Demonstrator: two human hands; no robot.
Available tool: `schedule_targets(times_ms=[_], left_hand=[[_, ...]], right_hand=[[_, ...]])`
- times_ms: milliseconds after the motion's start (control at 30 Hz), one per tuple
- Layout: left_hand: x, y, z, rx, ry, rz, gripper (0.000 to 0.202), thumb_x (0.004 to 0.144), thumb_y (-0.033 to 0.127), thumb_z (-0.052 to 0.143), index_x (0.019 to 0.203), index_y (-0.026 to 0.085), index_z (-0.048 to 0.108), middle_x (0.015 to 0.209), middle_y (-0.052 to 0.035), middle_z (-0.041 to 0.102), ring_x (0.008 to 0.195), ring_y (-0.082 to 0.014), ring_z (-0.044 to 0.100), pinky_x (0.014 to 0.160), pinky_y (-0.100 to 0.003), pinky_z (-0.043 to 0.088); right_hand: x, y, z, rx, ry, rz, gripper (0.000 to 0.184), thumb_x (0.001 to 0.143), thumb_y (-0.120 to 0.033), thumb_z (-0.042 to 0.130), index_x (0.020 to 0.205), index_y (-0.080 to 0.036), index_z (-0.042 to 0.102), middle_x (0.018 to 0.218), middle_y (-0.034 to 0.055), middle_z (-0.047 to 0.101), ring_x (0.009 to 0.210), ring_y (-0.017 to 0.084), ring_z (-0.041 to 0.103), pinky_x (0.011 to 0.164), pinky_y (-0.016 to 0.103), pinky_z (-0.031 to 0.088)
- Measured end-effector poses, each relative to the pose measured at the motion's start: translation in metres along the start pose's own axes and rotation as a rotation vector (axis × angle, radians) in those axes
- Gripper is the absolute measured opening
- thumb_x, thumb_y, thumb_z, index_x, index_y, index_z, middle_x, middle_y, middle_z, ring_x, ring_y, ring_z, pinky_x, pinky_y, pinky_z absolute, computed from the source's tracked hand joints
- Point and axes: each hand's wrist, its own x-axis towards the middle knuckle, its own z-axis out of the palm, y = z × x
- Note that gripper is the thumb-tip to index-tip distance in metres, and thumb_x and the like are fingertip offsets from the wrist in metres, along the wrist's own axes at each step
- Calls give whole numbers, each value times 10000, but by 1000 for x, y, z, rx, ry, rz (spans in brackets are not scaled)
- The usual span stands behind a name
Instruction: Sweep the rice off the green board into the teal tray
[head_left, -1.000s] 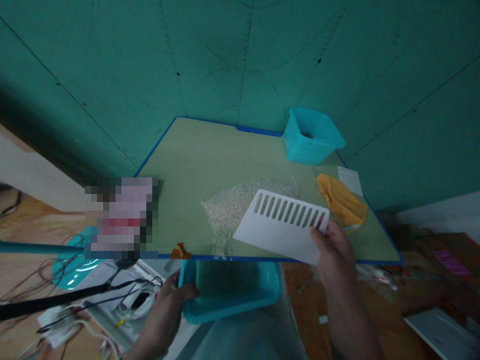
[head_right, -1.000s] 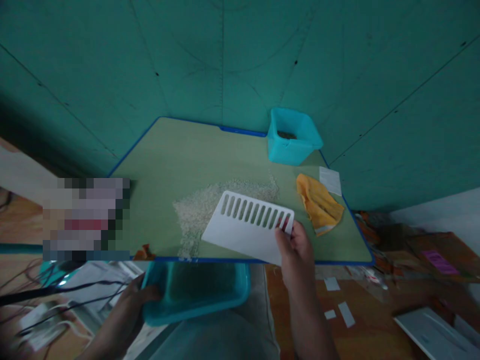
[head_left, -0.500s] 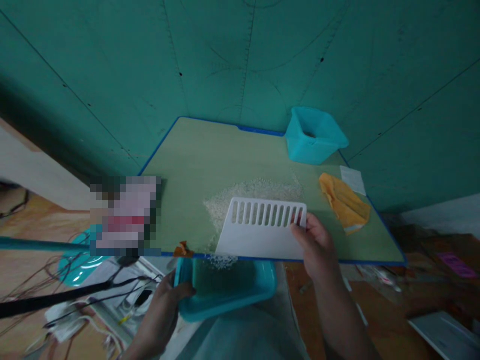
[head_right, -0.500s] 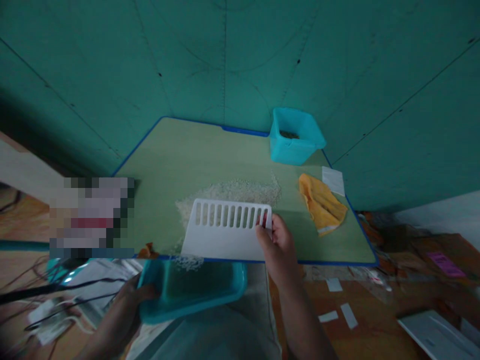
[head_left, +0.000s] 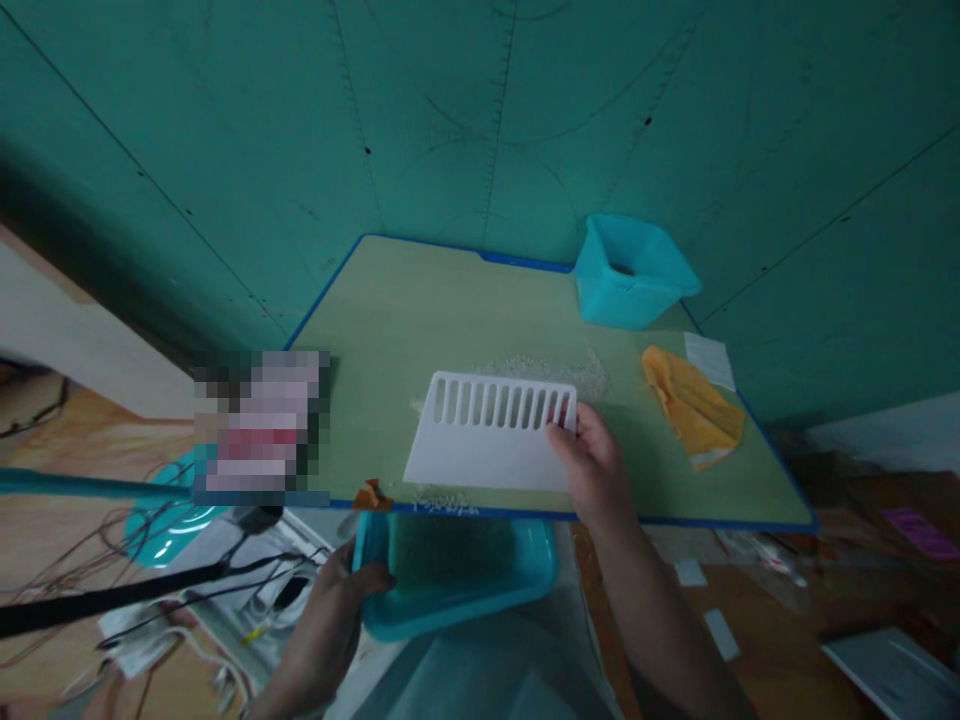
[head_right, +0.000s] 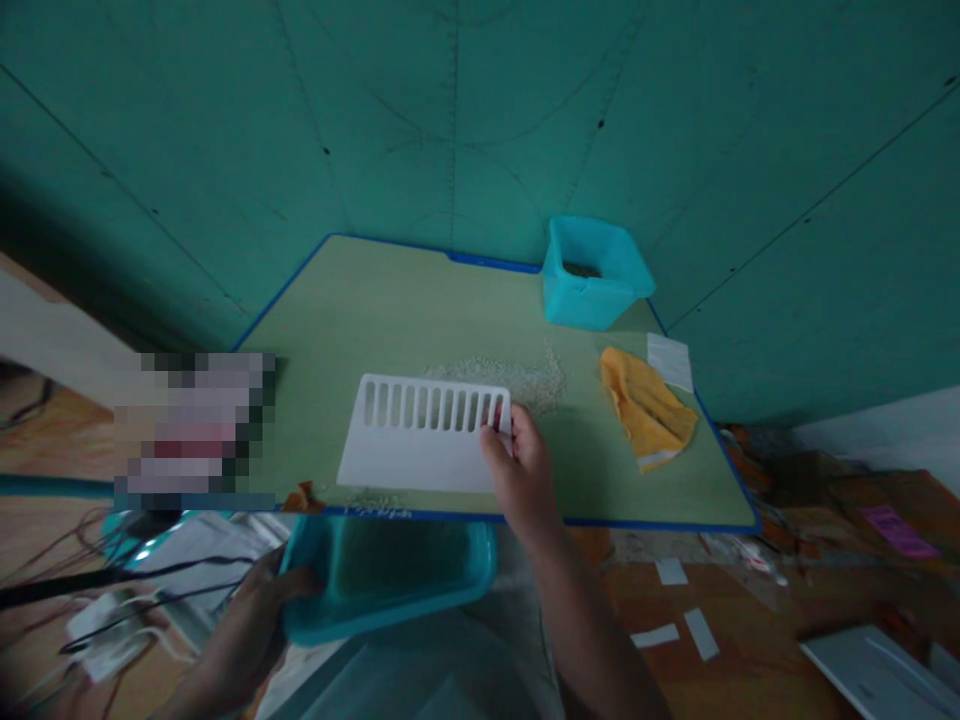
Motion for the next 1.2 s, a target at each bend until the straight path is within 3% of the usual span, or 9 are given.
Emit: schedule_targets(times_ms=[233,467,833,1067,1200], left_hand=[[0,3,-1,4,12,-2,248,474,93,625,704,187,627,495,49,662,442,-173,606,440,-255,468],[0,4,3,-16,30,-10,212,432,87,617,614,196,610,451,63,636,459,-172,609,450,-244,474],[-1,7,8,14,-5,2,223,453,99,610,654,195,617,484,53,658,457,-177,608,394,-236,451],[-2,5,6,-2,-37,1,231,468,87,603,670,193,631,505,51,668,469,-172,613,423,-237,458],[0,4,5,8,-36,-5,277,465,85,609,718,186,657,510,47,675,485,-182,620,445,-247,463]], right_hand=[[0,-2,-3,-12,-92,10,149,742,-301,604,858,-208,602,741,-3,607,644,153,531,578,253,407],[-3,1,-9,50,-82,23,154,743,-268,622,891,-224,617,740,-19,614,663,155,546,607,248,412],[-14,-6,-10,109,-74,46,163,745,-282,644,894,-219,620,742,-26,637,640,137,562,596,227,421],[-2,1,-26,113,97,8,233,686,-291,687,896,-221,617,784,-14,680,703,180,612,657,277,460],[-2,4,-32,79,93,34,246,677,-304,692,900,-228,622,789,-16,686,713,185,616,658,279,458]])
